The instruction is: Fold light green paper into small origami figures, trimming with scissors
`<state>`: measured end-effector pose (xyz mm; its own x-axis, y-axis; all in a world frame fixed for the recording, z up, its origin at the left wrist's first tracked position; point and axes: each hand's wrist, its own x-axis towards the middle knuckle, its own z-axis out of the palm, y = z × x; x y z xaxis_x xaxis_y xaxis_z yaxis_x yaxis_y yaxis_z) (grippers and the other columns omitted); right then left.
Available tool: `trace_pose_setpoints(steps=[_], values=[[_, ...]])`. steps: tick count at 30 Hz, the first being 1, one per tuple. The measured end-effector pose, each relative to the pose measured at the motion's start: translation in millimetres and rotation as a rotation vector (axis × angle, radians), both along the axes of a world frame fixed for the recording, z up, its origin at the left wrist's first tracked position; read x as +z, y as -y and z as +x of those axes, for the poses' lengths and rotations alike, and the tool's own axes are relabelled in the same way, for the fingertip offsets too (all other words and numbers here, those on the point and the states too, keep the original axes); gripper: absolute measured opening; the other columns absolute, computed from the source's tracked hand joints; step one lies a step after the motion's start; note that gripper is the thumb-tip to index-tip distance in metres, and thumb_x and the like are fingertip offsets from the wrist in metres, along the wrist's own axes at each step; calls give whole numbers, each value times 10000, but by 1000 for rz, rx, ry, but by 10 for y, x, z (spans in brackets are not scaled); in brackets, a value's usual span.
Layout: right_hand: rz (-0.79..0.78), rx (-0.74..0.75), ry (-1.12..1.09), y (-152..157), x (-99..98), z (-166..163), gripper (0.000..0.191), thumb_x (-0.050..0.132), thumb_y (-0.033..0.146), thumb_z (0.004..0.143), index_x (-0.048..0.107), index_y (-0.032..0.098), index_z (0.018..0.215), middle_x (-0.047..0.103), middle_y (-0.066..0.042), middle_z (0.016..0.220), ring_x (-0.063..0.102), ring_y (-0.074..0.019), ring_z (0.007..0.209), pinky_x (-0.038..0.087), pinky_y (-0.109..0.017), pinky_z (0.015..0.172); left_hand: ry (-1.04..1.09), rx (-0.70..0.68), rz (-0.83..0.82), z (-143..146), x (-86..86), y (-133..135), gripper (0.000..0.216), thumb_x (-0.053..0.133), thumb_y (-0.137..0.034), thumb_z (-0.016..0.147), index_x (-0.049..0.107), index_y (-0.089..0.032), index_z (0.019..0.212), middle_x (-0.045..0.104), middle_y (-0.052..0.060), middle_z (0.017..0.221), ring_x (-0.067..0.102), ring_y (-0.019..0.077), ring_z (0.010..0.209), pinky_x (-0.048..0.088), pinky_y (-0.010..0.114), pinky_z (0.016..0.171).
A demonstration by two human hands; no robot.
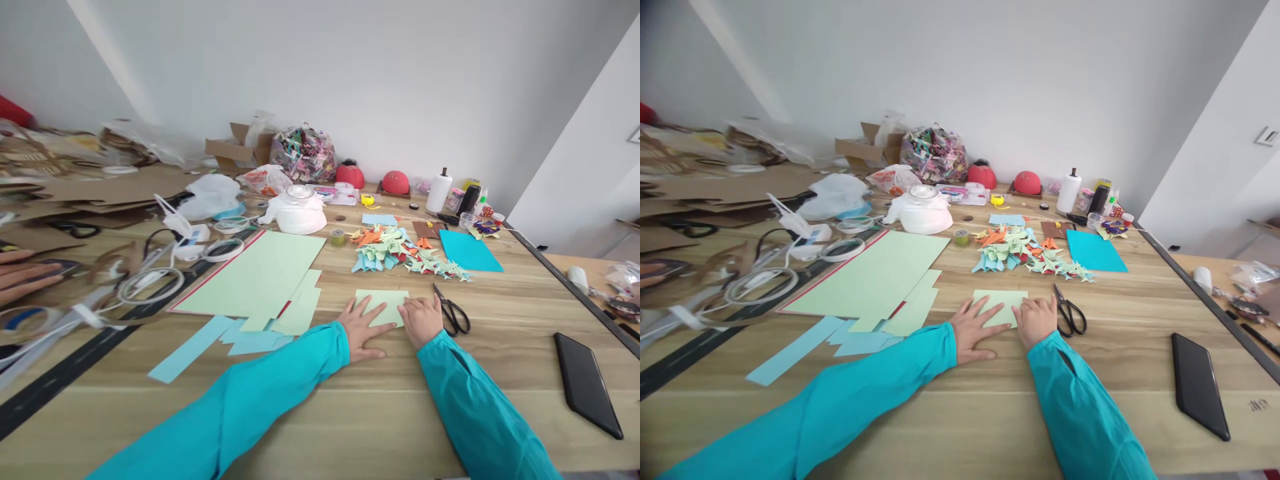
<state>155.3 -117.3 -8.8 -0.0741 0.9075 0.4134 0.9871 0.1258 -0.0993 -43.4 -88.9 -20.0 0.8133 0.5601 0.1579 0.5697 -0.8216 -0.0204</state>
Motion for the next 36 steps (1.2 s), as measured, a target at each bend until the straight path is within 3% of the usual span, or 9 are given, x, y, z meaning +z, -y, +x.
trace_pose_setpoints(steps=[4, 8, 11, 16, 20, 29, 36], values=[[-32, 9, -16, 5, 28, 9, 364, 352, 372, 926, 684, 231, 879, 687, -50, 1029, 562, -206, 977, 151, -514, 1023, 37, -64, 5, 66, 82, -85, 560, 361, -703, 760, 470, -432, 1238, 440, 21, 1354, 293, 377, 1248, 194, 597, 964], [-57, 9, -44, 18, 56, 8, 381, 336, 380, 929, 686, 236, 882, 681, -43, 1048, 553, -212, 983, 170, -509, 1019, 53, -251, -24, 243, 141, -223, 561, 285, -611, 846, 612, -231, 1097, 576, 93, 1071, 478, 234, 990, 381, 367, 827], [-65, 17, -56, 26, 64, 3, 380, 338, 388, 927, 684, 240, 880, 678, -29, 1057, 548, -215, 982, 169, -508, 1021, 39, -258, 25, 315, 104, -267, 616, 285, -647, 819, 567, -221, 1163, 552, 107, 1029, 457, 239, 900, 376, 379, 769], [-58, 30, -46, 33, 64, -4, 384, 335, 387, 927, 685, 237, 876, 675, -28, 1061, 539, -216, 981, 149, -501, 1030, 89, -231, 11, 271, 10, -220, 654, 324, -733, 743, 529, -324, 1210, 482, 102, 1162, 404, 271, 1002, 307, 430, 836], [-53, 46, -26, 37, 57, -11, 378, 351, 385, 922, 685, 216, 870, 674, -40, 1062, 536, -223, 974, 142, -490, 1035, 79, -227, -33, 279, 44, -178, 622, 369, -739, 720, 552, -359, 1177, 471, 87, 1169, 393, 276, 1012, 291, 436, 845], [-48, 41, -21, 37, 60, -22, 377, 351, 382, 923, 684, 214, 864, 673, -37, 1062, 531, -226, 976, 152, -482, 1027, 9, -133, -25, 440, 148, -36, 689, 338, -804, 658, 652, -312, 1023, 480, 116, 1111, 389, 286, 928, 302, 447, 766], [-55, 34, -25, 31, 30, 2, 339, 366, 352, 921, 677, 218, 896, 665, -36, 1083, 524, -225, 988, 187, -476, 1006, 21, -110, -5, 406, 102, 30, 716, 315, -787, 684, 598, -305, 1131, 488, 142, 1105, 409, 292, 942, 331, 465, 778]])
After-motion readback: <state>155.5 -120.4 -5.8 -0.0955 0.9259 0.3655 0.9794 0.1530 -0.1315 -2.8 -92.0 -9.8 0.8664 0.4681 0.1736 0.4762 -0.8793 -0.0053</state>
